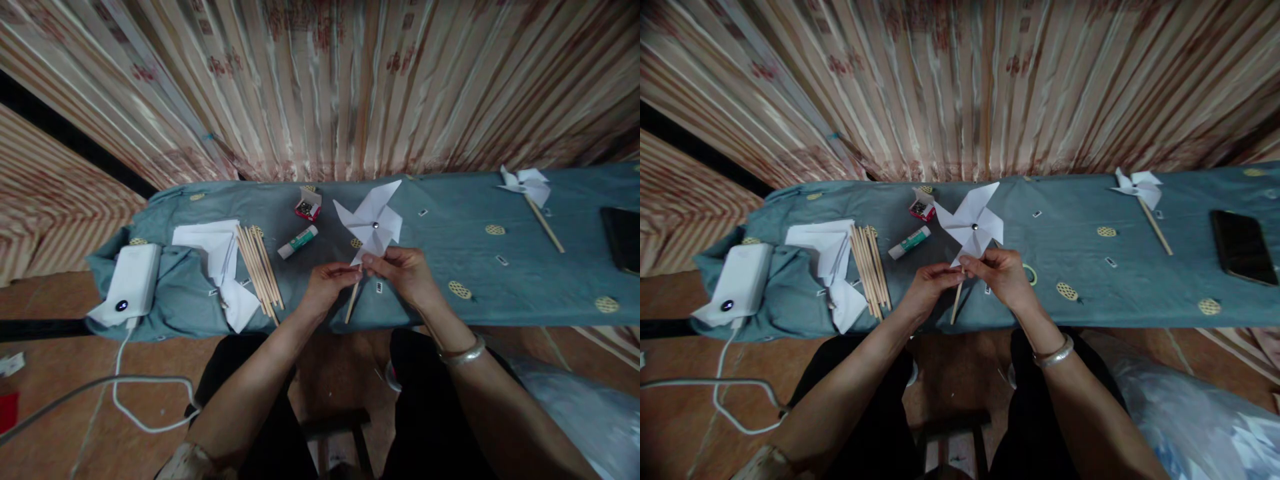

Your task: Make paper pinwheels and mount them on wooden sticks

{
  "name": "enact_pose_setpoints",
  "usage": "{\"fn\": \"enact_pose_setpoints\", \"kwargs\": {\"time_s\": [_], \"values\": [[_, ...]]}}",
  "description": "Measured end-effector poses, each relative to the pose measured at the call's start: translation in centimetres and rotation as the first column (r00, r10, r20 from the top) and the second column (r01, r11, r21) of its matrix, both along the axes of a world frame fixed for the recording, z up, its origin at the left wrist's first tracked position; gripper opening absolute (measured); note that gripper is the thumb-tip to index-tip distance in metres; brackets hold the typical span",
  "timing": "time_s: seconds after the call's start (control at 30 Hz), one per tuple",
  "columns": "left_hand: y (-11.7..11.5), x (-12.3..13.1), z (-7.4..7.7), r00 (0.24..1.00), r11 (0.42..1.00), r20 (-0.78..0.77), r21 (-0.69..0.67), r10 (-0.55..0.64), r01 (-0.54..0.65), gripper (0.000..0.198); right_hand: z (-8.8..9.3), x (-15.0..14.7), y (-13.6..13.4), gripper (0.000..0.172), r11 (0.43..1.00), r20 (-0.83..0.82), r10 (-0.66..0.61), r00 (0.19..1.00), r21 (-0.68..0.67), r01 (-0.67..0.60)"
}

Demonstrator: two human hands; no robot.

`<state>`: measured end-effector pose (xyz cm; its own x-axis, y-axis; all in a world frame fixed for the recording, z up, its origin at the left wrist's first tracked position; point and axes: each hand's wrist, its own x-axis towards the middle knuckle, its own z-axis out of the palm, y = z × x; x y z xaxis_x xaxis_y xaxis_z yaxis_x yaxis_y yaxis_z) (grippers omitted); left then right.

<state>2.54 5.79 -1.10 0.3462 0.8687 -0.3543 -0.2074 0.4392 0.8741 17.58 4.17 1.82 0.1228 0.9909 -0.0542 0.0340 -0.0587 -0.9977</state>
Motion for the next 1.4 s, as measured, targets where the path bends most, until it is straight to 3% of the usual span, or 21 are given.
{"fn": "enact_pose_setpoints", "kwargs": {"time_s": [0.17,0.27,0.37,0.47,0.7,1.07,1.4], "values": [[0.3,-0.1,-0.3,0.999,0.999,0.003,-0.013,0.038,-0.038,0.031,0.0,1.2,-0.2,0.046,0.999,0.044,-0.039,0.998,0.003,0.039],[0.4,-0.2,-0.3,0.998,0.998,0.000,-0.021,0.055,-0.055,0.030,-0.3,2.8,0.0,0.044,0.982,0.006,-0.183,0.983,0.038,0.182],[0.4,-0.3,-0.2,0.999,0.999,0.003,-0.030,0.041,-0.041,0.030,-0.7,4.0,0.4,0.037,0.925,-0.083,-0.362,0.928,0.092,0.369],[0.3,-0.2,0.0,1.000,0.999,0.010,-0.034,0.014,-0.014,0.029,-1.2,4.5,0.8,0.029,0.879,-0.141,-0.445,0.884,0.117,0.461],[0.1,-0.2,-0.1,1.000,0.999,0.000,-0.038,-0.011,0.010,0.028,-1.6,4.0,0.9,0.023,0.917,-0.181,-0.369,0.912,0.093,0.389],[0.3,-0.1,0.0,0.999,1.000,-0.046,-0.010,0.025,-0.026,0.026,-0.4,3.1,0.4,0.024,0.932,-0.183,-0.354,0.917,0.016,0.363],[0.4,0.0,0.0,0.998,0.998,-0.013,-0.015,0.061,-0.061,0.025,-0.6,2.6,0.2,0.027,0.939,-0.155,-0.338,0.928,0.006,0.343]]}}
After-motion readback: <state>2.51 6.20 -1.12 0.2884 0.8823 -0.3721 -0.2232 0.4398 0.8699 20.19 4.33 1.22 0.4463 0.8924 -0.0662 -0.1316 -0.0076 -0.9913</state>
